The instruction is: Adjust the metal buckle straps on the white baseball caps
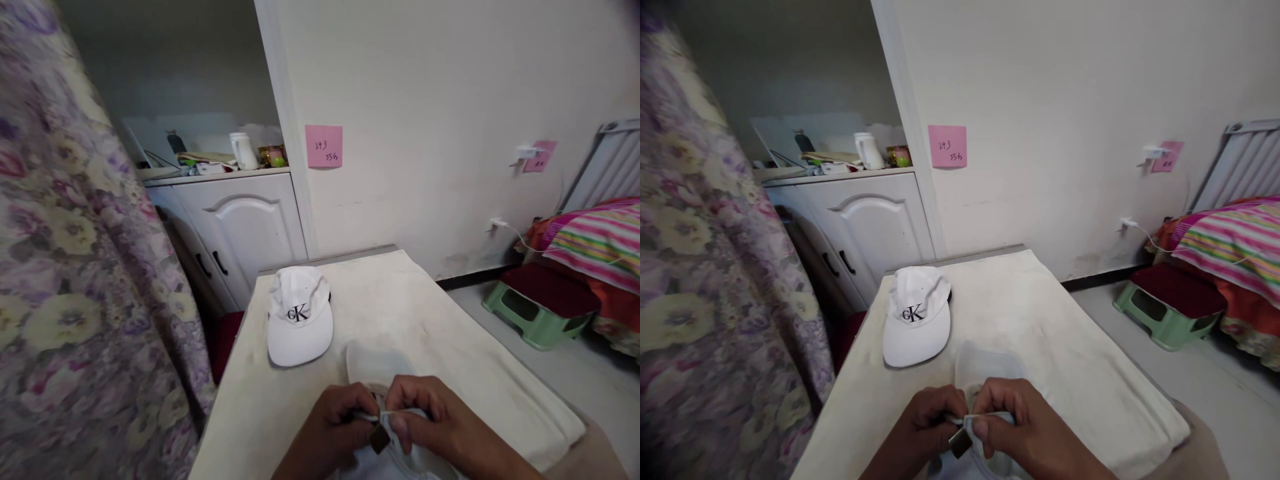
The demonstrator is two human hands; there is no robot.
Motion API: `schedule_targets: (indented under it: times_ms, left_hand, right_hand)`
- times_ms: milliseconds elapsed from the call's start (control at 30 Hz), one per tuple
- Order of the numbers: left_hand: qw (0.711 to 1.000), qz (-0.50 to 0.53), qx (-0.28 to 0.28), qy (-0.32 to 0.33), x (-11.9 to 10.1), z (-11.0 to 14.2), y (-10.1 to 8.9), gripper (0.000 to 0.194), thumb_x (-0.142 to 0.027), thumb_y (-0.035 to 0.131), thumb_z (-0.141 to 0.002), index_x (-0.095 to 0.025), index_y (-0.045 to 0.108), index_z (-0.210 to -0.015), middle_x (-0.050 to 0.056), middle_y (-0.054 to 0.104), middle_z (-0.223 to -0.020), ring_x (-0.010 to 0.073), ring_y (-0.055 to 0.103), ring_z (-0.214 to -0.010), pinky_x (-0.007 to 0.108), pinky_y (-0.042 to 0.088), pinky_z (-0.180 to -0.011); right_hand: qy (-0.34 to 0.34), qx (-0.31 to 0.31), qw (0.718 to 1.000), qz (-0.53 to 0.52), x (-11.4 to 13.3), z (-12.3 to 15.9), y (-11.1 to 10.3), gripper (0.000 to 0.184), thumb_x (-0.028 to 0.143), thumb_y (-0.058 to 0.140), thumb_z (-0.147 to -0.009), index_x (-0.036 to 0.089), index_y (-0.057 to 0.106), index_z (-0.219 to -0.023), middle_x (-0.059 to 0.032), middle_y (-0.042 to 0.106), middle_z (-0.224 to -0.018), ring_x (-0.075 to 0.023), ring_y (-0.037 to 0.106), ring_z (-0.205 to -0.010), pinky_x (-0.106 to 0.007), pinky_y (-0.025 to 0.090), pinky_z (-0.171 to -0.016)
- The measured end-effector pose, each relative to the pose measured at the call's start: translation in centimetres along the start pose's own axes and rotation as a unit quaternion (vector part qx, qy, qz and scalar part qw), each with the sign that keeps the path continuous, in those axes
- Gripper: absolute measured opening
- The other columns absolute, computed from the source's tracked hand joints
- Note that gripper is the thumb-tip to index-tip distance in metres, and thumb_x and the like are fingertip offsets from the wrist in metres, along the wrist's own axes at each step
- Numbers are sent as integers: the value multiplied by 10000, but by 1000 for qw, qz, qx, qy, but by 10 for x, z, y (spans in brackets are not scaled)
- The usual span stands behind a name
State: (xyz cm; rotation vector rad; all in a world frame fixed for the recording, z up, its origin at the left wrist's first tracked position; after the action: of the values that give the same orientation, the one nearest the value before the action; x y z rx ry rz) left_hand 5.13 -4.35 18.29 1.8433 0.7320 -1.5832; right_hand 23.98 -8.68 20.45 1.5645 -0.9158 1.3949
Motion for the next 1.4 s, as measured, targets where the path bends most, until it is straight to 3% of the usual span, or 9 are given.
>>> schedule_targets:
  times_ms: [400, 667, 967, 1200, 1400]
  left_hand:
    - [1000, 19, 2, -15, -5, -1, 5, 284, -390, 779, -784, -156, 662, -675, -17, 586, -599, 100, 475, -550, 220, 344, -544]
    - [1000, 6, -2, -22, 0, -1, 3, 284, -407, 785, -771, -163, 663, -694, -15, 596, -592, 103, 469, -529, 227, 352, -544]
    - [999, 45, 8, -22, 2, -1, 5, 346, -474, 793, -766, -164, 648, -715, -8, 602, -598, 121, 499, -558, 243, 365, -577]
    - [1000, -3, 5, -28, 0, -1, 6, 329, -452, 778, -787, -155, 662, -703, 5, 630, -616, 130, 516, -582, 252, 354, -583]
    - [999, -4, 27, -27, -1, -2, 7, 307, -432, 754, -809, -152, 682, -705, 19, 659, -651, 144, 539, -615, 268, 353, -610]
  right_hand:
    - [8, 20, 999, -27, -4, -2, -2, 351, 502, 748, -792, 171, 658, -715, 8, 628, -655, -152, 577, -682, -277, 391, -661]
    - [16, 41, 999, -26, -7, -4, -7, 285, 408, 763, -789, 159, 646, -718, 31, 581, -616, -115, 507, -600, -252, 378, -619]
    - [57, 60, 997, -3, 4, -4, -9, 222, 380, 747, -765, 185, 654, -712, 13, 602, -652, -154, 555, -667, -261, 441, -621]
    - [43, 86, 994, 49, 4, -6, -18, 118, 268, 717, -786, 170, 676, -733, 42, 594, -640, -109, 507, -605, -241, 383, -607]
    - [57, 118, 987, 95, 2, -9, -24, 130, 283, 716, -815, 161, 686, -783, 46, 595, -634, -107, 495, -593, -244, 347, -581]
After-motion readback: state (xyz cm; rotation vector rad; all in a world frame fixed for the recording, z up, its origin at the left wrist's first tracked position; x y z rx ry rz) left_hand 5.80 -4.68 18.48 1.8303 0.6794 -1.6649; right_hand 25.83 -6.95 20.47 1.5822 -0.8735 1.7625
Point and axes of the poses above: each hand's wrist, its own z-axis away from the middle knuckle, its own y-axis out of the palm, x = y × z, the point moved 1 cm from there along -z, towards the middle knuckle
